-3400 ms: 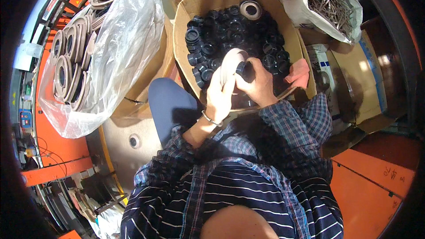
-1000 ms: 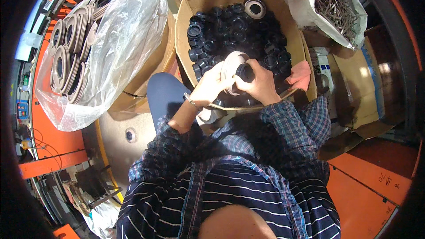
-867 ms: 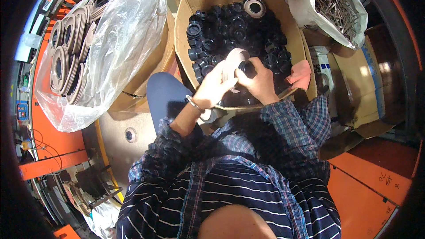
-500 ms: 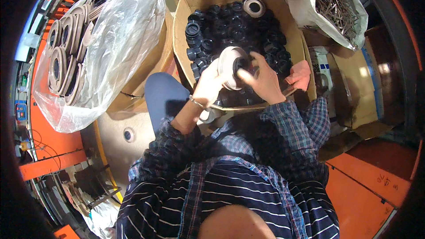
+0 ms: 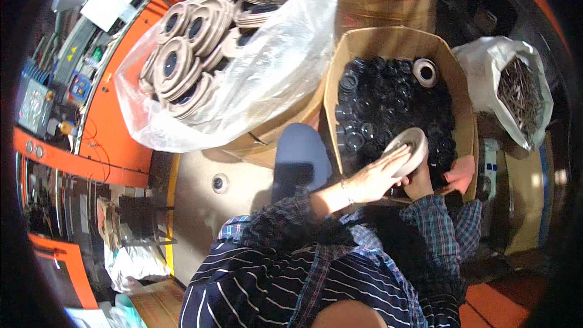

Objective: The person sits on the floor and repeatedly picks up black plastic components and beige rings from a cardboard box, fits the rings onto the components, and places the assembled units into a plastic-lined container. The person continues this cycle until the box is empty.

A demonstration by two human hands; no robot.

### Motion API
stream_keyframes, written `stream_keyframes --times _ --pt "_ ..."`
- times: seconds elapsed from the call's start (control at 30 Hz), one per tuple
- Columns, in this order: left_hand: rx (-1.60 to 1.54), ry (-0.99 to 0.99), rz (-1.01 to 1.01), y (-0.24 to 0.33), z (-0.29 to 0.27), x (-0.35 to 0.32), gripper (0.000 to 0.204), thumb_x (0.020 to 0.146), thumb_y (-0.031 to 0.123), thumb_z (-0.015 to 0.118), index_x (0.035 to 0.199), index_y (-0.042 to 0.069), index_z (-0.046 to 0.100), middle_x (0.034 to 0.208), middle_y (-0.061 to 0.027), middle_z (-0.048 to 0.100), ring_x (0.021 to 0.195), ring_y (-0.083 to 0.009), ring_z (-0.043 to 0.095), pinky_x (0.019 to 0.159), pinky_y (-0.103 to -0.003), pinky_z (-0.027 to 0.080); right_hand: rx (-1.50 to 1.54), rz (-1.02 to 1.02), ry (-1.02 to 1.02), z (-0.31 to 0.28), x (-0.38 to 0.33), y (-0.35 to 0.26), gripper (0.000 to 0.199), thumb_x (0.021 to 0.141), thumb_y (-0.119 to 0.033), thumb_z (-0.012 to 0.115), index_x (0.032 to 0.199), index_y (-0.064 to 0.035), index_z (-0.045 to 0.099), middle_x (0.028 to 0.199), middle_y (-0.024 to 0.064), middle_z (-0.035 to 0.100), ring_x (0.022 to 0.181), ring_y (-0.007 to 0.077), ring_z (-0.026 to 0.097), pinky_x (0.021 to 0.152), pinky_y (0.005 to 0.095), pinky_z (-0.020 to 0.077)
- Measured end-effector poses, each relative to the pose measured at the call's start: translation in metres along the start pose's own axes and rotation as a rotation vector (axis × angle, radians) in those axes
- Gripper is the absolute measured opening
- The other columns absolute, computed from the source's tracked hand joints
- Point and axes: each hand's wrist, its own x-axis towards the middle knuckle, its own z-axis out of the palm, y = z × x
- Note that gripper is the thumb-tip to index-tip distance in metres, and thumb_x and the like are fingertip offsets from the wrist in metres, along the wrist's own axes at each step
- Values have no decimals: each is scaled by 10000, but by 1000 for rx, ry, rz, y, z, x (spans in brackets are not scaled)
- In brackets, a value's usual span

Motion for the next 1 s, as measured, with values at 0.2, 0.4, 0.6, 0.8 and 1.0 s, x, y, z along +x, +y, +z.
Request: stream_keyframes --times 0.2,0.4,0.6,0.8,1.0 --pt "-526 9 -579 -1 -14 -3 620 989 159 588 1516 21 292 1188 -163 655 991 -240 680 905 -354 531 -400 -230 103 11 2 -8 440 989 -483 541 959 -46 583 693 22 557 541 123 589 455 270 528" --pt "-572 77 -648 2 1 0 586 993 197 597 1494 22 348 1335 -125 582 1197 -183 573 1014 -336 463 -609 -415 186 8 4 1 394 977 -398 604 961 -4 592 778 67 603 641 140 591 578 315 498" --pt "-915 270 -798 -5 1 8 362 1014 173 581 1317 -21 546 1168 -62 656 1050 -103 598 935 -258 478 -1044 -907 143 4 -4 -3 391 773 -224 789 1046 -12 607 932 172 648 850 319 664 753 381 518" --pt "-681 3 -897 9 0 -3 563 967 147 615 1464 5 392 1267 -206 610 1145 -244 620 979 -358 495 -583 -164 86 4 5 7 448 996 -466 529 1179 -66 611 1051 107 681 909 231 681 798 380 553" --pt "-400 -111 -571 14 1 -4 574 982 152 591 1489 27 352 1373 -235 547 1278 -294 561 1062 -381 438 -294 -33 -34 -10 -1 -3 644 1007 -658 291 1290 -132 532 854 44 686 723 135 647 431 245 451"
